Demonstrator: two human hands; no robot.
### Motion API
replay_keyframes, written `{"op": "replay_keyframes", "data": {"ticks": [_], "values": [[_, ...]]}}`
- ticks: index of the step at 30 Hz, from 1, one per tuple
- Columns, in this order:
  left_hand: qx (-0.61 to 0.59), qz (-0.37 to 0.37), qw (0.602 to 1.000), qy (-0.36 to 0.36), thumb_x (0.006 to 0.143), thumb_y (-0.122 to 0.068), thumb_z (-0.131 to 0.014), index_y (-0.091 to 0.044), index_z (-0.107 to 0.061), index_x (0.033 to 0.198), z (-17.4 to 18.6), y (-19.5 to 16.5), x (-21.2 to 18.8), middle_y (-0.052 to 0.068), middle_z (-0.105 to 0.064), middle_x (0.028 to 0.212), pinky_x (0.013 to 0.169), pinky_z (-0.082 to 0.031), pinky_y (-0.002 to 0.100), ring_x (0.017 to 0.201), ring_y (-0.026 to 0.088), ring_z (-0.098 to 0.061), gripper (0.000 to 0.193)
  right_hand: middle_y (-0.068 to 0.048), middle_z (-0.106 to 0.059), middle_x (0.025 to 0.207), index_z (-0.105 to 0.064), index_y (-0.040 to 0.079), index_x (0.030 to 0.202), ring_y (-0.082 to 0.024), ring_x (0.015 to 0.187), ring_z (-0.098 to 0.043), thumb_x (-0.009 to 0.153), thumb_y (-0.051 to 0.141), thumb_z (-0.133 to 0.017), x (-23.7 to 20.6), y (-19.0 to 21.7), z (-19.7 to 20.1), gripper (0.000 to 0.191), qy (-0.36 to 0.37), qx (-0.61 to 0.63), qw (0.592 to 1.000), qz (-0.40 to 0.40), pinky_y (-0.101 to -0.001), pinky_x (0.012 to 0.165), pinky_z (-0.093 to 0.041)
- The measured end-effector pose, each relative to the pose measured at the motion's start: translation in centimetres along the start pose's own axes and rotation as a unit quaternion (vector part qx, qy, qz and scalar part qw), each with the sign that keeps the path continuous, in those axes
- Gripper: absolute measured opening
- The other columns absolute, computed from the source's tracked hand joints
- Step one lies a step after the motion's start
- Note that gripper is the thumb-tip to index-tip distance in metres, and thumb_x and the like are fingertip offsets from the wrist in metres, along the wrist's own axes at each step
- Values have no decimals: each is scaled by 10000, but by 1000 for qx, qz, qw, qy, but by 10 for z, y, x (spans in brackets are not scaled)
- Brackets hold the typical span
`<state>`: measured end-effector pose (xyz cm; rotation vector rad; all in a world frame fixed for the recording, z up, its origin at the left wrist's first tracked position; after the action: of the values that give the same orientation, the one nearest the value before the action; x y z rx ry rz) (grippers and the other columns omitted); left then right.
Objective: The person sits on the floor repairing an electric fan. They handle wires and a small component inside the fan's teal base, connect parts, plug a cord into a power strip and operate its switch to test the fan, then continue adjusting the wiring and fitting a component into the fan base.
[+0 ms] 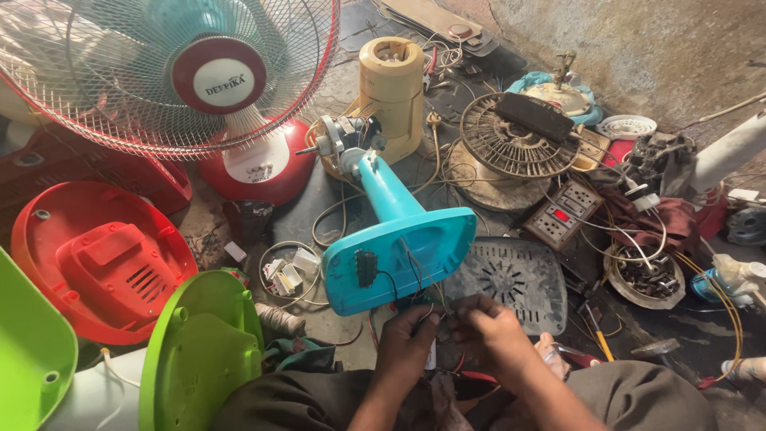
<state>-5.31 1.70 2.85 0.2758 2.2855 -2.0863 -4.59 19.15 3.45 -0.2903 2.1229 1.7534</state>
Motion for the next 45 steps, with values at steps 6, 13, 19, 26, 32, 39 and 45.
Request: {"op": "replay_keyframes", "data": {"ticks": [6,13,19,26,32,39,45], "values": [[-10,-8,1000,9,942,-178,-663,-50,-785,1089,1,-1,0,-21,-692,795,638,-478,247,720,38,-581,230,-103,-727,892,-696,60,978,-302,845,-700,801,138,-698,-62,87,-44,194,-45,-465,770,435,-415,724,-542],[-12,-40,999,12,932,-159,-672,-34,-770,1093,4,-5,-2,-6,-767,921,754,-524,239,846,41,-653,227,-112,-704,865,-703,63,933,-317,814,-672,829,186,-697,-6,13,-21,162,-20,-220,969,113,-426,704,-526],[2,-26,1000,1,926,-156,-675,-36,-779,1086,9,-6,-3,19,-721,834,677,-505,272,744,75,-607,225,-89,-699,841,-698,62,938,-268,778,-668,864,228,-667,-12,3,-15,184,-39,-173,982,70,-405,691,-523],[39,-46,998,1,930,-167,-665,-46,-773,1071,14,-18,-4,38,-764,827,706,-536,287,761,84,-671,216,-78,-671,820,-705,80,914,-272,771,-625,870,252,-661,-57,53,-55,183,-63,-547,678,488,-397,686,-502],[62,-102,993,-18,926,-165,-662,-38,-770,1078,18,-30,-11,68,-780,879,730,-550,305,800,105,-714,226,-57,-694,744,-741,31,934,-220,666,-609,916,207,-585,11,-30,-18,236,-3,-138,990,4,-373,609,-486],[77,-50,996,-7,924,-167,-667,-48,-777,1059,18,-23,-5,77,-764,803,682,-537,307,727,114,-691,211,-94,-655,841,-695,59,1006,-273,792,-639,869,255,-646,-49,52,-47,244,-32,-529,723,443,-367,680,-513],[15,-36,999,5,926,-164,-651,-57,-771,1083,14,-14,-5,34,-754,816,670,-531,279,730,78,-665,225,-96,-666,709,-726,2,919,-246,672,-639,926,272,-650,0,9,-26,280,-62,-358,924,116,-354,637,-537]]}}
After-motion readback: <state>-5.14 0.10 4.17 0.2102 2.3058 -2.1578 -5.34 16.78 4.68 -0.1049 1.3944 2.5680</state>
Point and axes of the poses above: each hand's wrist, its own x-axis towards the middle knuckle, its own z-axis out of the back of the hand, y = z × x, the point moved 8 cm from there along x, towards the middle knuckle
